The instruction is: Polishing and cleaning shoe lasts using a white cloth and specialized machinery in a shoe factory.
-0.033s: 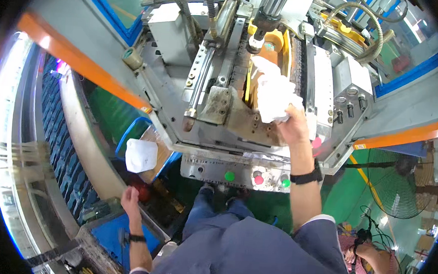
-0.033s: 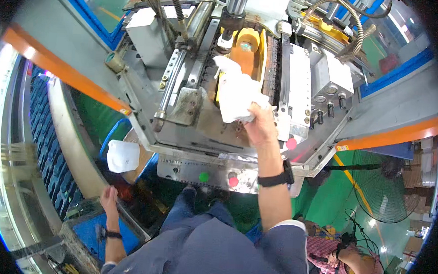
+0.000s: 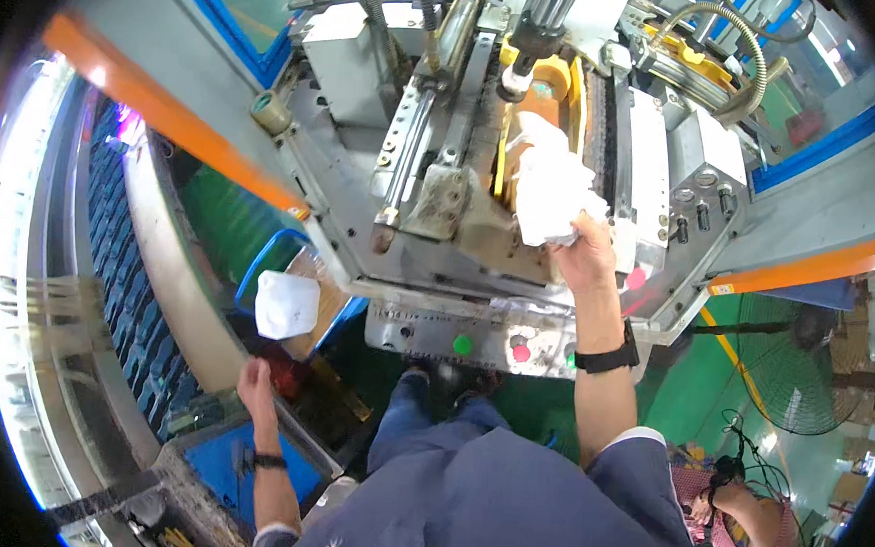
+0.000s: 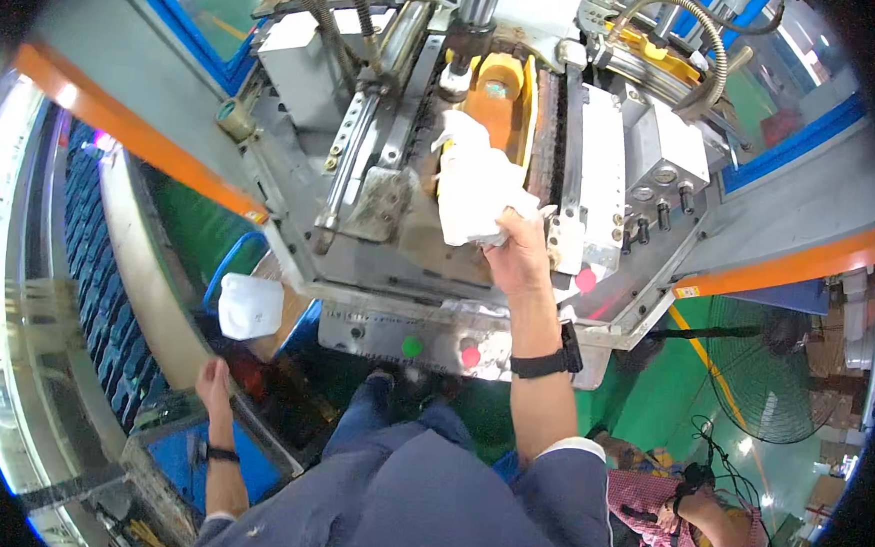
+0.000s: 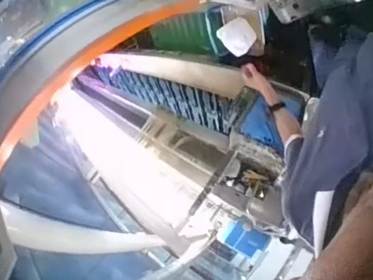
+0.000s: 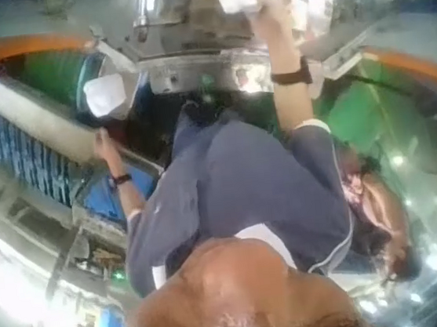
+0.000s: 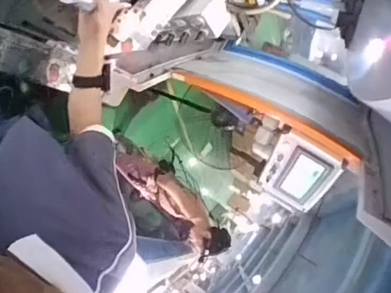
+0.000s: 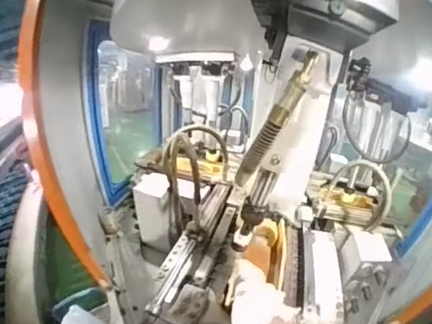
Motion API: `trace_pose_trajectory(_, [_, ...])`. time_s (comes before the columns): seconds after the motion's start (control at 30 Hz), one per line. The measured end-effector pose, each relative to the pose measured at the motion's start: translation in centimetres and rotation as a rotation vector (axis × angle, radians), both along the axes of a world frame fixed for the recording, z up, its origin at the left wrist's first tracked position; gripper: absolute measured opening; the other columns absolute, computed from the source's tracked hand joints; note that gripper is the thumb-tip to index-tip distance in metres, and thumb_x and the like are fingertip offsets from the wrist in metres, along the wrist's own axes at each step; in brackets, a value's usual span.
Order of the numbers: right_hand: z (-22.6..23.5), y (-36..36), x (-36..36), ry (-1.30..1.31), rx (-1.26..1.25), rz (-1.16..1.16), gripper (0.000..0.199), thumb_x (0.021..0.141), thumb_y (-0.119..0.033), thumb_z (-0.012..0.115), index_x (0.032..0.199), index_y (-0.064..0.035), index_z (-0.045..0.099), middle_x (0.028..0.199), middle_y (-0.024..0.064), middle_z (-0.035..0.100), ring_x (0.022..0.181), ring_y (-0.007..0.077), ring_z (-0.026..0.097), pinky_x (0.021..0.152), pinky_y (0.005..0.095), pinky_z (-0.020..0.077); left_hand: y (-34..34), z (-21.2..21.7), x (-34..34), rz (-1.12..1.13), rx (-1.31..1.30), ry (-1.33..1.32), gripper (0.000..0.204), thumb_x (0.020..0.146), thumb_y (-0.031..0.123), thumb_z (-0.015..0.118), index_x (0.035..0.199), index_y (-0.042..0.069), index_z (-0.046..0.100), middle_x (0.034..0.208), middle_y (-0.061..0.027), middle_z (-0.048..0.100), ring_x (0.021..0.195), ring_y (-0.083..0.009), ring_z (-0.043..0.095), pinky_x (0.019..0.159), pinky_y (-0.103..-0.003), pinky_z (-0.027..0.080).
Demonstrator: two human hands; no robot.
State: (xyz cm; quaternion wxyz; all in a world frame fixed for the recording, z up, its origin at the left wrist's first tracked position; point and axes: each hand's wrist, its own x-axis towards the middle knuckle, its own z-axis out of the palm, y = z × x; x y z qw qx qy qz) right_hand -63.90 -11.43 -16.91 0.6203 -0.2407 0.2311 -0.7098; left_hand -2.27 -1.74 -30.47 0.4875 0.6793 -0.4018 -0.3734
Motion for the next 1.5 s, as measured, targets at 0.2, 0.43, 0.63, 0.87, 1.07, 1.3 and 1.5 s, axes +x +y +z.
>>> trace_pose_trajectory(0.2, [-0.7, 7.1, 10.6, -0.155, 0.137, -0.178, 0.044, 0.088, -0.007, 0.063, 0.131, -0.0010, 0.051, 0.121, 0.0082, 0.065, 0.109, 0.0207, 0.065, 0.089, 0.0394, 0.0557, -8.3, -3.5, 6.2, -0.020, 0.101, -0.733, 0.075, 0.082, 0.029, 0.075, 0.139, -0.008, 0.044, 0.138, -0.0279, 0.052, 0.131, -0.0369, 0.049, 0.111, -0.042, 0.037])
trace_pose_trajectory(0.43, [-4.9, 10.7, 23.4, -0.195, 0.300, -0.022, 0.045, 0.093, -0.011, 0.060, 0.136, -0.0049, 0.050, 0.129, 0.0082, 0.062, 0.117, 0.0261, 0.062, 0.095, 0.0463, 0.0544, -10.9, -9.3, 9.3, -0.345, 0.238, -0.560, 0.073, 0.074, 0.024, 0.085, 0.133, -0.003, 0.053, 0.115, -0.0177, 0.067, 0.103, -0.0264, 0.065, 0.093, -0.038, 0.051])
trace_pose_trajectory(0.63, [-6.8, 13.6, 28.3, -0.208, 0.484, -0.132, 0.047, 0.088, -0.001, 0.060, 0.135, -0.0043, 0.050, 0.123, 0.0085, 0.065, 0.109, 0.0249, 0.066, 0.090, 0.0425, 0.0570, -12.5, -12.0, 10.2, -0.220, -0.040, -0.851, 0.069, 0.066, 0.020, 0.088, 0.122, -0.006, 0.057, 0.116, -0.0224, 0.064, 0.109, -0.0388, 0.057, 0.099, -0.044, 0.045])
trace_pose_trajectory(0.87, [-6.9, 18.5, 27.6, -0.187, 0.574, -0.385, 0.043, 0.089, -0.001, 0.061, 0.132, -0.0018, 0.052, 0.120, 0.0104, 0.065, 0.106, 0.0242, 0.067, 0.087, 0.0405, 0.0580, -18.1, -18.2, 12.4, -0.459, 0.268, -0.442, 0.032, 0.077, 0.010, 0.078, 0.104, -0.004, 0.066, 0.095, -0.0137, 0.071, 0.084, -0.0230, 0.067, 0.078, -0.037, 0.053])
trace_pose_trajectory(1.07, [-7.5, 21.9, 26.1, -0.196, 0.577, -0.476, 0.044, 0.088, -0.003, 0.064, 0.131, -0.0028, 0.054, 0.119, 0.0100, 0.066, 0.105, 0.0235, 0.068, 0.086, 0.0397, 0.0582, -19.1, -15.5, 10.8, -0.515, 0.380, -0.242, 0.017, 0.083, 0.010, 0.075, 0.092, -0.001, 0.067, 0.083, -0.0047, 0.067, 0.073, -0.0133, 0.060, 0.067, -0.030, 0.047])
trace_pose_trajectory(1.3, [-9.6, 25.4, 22.9, -0.262, 0.569, -0.568, 0.046, 0.086, -0.004, 0.064, 0.131, -0.0034, 0.054, 0.119, 0.0097, 0.067, 0.105, 0.0236, 0.068, 0.086, 0.0406, 0.0581, -13.8, -3.3, 5.9, -0.824, 0.318, -0.632, 0.022, 0.085, 0.017, 0.073, 0.079, -0.002, 0.061, 0.065, -0.0068, 0.063, 0.058, -0.0150, 0.056, 0.056, -0.032, 0.044])
trace_pose_trajectory(1.5, [-10.8, 29.2, 19.8, -0.306, 0.563, -0.589, 0.047, 0.084, -0.004, 0.064, 0.130, -0.0042, 0.054, 0.119, 0.0093, 0.066, 0.106, 0.0233, 0.067, 0.089, 0.0411, 0.0570, -5.1, 9.2, -0.2, -1.019, 0.430, -0.368, 0.022, 0.088, 0.016, 0.072, 0.095, -0.003, 0.065, 0.077, -0.0042, 0.066, 0.065, -0.0104, 0.057, 0.059, -0.028, 0.045])
